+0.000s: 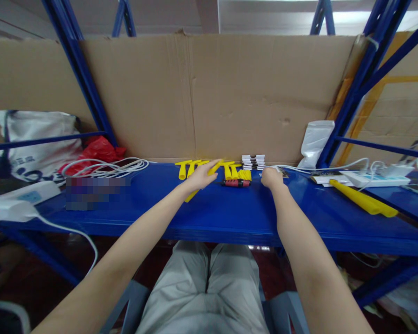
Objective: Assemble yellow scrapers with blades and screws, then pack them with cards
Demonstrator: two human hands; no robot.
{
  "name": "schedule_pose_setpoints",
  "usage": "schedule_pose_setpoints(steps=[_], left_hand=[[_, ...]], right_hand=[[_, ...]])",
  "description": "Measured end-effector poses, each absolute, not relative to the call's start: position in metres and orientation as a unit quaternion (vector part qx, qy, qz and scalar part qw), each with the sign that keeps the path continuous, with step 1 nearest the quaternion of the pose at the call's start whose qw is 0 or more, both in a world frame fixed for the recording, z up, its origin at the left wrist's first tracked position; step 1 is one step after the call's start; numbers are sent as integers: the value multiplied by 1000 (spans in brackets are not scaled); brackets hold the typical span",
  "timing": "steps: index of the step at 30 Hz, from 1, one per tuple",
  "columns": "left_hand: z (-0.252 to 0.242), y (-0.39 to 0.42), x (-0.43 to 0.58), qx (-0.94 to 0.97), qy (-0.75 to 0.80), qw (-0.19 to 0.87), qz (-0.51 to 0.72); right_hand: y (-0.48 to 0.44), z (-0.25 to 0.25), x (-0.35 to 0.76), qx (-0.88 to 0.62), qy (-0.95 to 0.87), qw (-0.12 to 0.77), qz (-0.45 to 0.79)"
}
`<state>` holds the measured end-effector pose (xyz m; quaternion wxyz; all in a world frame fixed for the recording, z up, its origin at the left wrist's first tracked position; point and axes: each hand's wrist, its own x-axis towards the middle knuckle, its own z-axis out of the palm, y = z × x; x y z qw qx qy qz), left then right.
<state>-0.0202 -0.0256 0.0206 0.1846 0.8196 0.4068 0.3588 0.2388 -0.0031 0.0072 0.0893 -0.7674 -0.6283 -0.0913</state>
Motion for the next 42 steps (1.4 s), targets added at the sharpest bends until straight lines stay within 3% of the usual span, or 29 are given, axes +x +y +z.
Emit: schedule_pose_setpoints(steps=[4,8,18,42], left_hand=[[30,-25,-23,679,394,428,448],[30,-27,-21,614,383,536,435],[21,-20,-19,572,415,602,373],[19,-30,-16,598,356,642,322]], right_hand=[[-3,10,232,-752,-635,145,-98],[-3,15,219,-702,-671,223,-90],[1,9,182,-505,-759,410,-16],[1,1,166,-451,-772,447,25]])
